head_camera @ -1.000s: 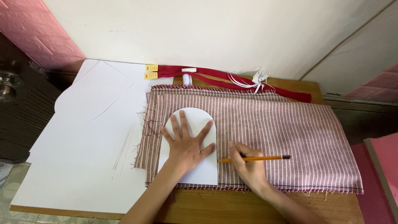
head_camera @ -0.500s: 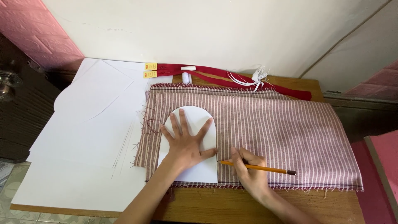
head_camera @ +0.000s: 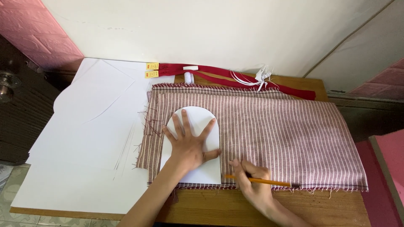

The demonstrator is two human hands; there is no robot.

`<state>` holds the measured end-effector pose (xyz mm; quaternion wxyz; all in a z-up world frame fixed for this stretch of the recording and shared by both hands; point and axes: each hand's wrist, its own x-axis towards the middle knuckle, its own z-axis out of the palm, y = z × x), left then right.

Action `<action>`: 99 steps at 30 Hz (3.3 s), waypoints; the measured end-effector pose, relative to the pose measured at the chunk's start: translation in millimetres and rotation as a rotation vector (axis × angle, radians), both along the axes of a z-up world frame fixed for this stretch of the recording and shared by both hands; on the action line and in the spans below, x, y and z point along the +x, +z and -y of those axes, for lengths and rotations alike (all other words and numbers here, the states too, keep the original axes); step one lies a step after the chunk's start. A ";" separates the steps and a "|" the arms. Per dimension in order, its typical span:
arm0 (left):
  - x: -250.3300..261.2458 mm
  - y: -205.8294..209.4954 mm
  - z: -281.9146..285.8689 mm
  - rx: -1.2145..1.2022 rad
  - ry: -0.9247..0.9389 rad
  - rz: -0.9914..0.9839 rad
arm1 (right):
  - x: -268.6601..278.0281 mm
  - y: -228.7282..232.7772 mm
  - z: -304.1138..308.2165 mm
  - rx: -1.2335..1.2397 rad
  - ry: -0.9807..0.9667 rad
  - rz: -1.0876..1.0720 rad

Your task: Tracing a paper template onto striped fabric with a pencil and then cutting the shape out with scissors.

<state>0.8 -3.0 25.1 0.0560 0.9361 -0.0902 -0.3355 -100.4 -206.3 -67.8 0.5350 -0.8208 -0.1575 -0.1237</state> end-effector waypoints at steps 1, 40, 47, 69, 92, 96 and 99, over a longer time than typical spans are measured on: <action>0.0 -0.2 -0.2 0.000 0.000 0.000 | -3.3 3.3 -1.2 0.000 0.000 0.000; -4.5 -24.3 -8.1 -0.242 0.052 0.207 | 117.1 86.9 13.9 0.167 -0.238 0.043; 0.0 -78.7 -9.1 -0.230 -0.001 0.379 | 221.8 78.5 31.9 -0.711 -0.118 0.402; 4.7 -80.0 -21.2 -0.431 0.053 0.365 | 118.9 165.8 93.8 -0.606 -0.480 -0.596; -61.9 -31.1 38.0 -0.797 -0.621 0.716 | -33.5 84.5 250.8 -0.021 -0.900 -0.729; -77.6 -61.0 117.6 -0.733 -0.734 0.658 | -15.8 92.9 256.5 0.158 -0.767 -0.551; -75.2 -58.5 168.9 -0.831 -0.602 0.760 | -1.9 150.7 185.8 0.086 -0.730 -0.639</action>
